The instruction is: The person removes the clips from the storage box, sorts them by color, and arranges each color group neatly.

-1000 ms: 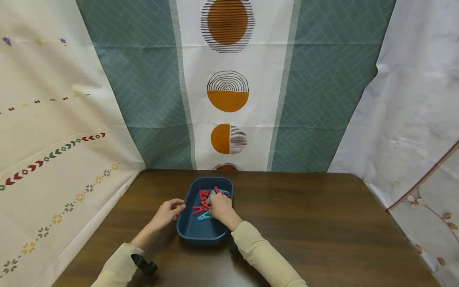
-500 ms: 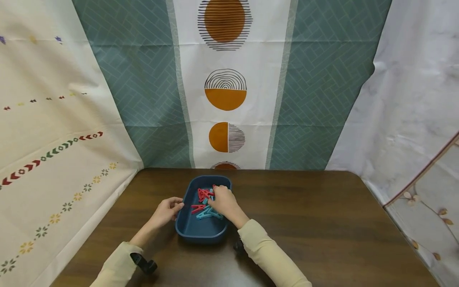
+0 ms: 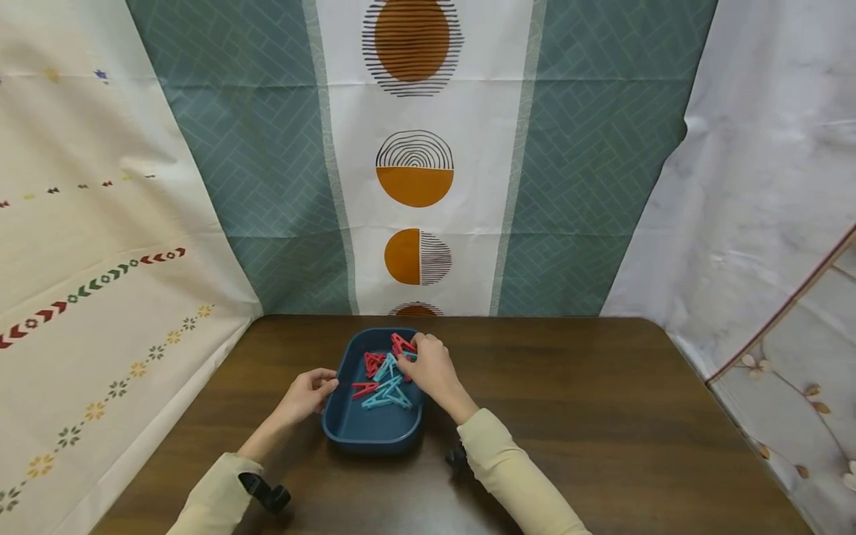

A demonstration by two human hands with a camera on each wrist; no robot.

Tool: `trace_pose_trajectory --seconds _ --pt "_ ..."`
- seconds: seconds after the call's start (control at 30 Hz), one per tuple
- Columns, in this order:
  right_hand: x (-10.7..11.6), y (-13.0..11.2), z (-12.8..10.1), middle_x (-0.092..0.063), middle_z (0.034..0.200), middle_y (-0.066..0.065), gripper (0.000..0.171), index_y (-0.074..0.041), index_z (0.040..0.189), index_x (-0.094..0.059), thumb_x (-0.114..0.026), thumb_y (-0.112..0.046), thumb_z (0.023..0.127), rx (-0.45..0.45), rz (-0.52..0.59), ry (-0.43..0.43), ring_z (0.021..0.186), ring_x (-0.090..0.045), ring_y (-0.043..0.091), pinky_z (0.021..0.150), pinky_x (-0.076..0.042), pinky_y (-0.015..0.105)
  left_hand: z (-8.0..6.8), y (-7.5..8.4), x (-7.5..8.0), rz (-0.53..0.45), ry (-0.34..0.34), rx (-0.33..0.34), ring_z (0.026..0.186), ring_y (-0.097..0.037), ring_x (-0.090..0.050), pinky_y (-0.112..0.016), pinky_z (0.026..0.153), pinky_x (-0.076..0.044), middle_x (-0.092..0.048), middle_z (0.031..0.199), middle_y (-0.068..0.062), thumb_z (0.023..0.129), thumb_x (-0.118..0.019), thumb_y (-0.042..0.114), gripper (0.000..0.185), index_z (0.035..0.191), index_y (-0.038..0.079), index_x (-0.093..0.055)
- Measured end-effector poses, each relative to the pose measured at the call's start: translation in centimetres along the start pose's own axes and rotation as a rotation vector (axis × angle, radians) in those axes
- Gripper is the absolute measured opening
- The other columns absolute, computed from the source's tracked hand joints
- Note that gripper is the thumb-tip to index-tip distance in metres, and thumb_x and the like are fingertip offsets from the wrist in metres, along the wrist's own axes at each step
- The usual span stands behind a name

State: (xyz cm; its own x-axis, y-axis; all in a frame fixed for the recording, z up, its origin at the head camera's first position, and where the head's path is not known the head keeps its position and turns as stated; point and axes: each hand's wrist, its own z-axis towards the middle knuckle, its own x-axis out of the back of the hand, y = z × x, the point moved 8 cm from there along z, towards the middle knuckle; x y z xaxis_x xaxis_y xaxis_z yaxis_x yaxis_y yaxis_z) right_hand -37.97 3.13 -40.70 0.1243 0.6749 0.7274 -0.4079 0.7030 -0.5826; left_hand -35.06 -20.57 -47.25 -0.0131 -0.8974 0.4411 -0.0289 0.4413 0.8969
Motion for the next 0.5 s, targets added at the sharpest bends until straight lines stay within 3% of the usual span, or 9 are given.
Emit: trace_pose_trajectory --seconds 0.27,0.5 --pt "0.8 2.0 -0.3 -0.057 0.076 0.007 0.027 -0.002 0.095 -0.065 -0.074 -0.025 0.084 -0.049 -0.017 0.089 0.063 -0.048 0.012 0.054 -0.041 0.022 0.1 -0.5 0.0 -0.011 0.003 0.014 0.061 -0.016 -0.059 -0.027 0.053 -0.053 -0.064 0.088 -0.021 0.095 -0.058 0.008 0.031 0.121 -0.009 -0.057" --pt "1.5 3.5 -0.6 -0.06 0.074 0.008 0.027 -0.002 0.093 -0.065 -0.074 -0.026 0.083 -0.08 -0.037 0.158 0.062 -0.05 0.014 0.055 -0.042 0.026 0.2 -0.5 -0.1 -0.016 0.003 0.028 0.061 -0.014 -0.058 -0.026 0.053 -0.053 -0.064 0.089 -0.02 0.095 -0.058 0.009 0.031 0.121 -0.007 -0.057"
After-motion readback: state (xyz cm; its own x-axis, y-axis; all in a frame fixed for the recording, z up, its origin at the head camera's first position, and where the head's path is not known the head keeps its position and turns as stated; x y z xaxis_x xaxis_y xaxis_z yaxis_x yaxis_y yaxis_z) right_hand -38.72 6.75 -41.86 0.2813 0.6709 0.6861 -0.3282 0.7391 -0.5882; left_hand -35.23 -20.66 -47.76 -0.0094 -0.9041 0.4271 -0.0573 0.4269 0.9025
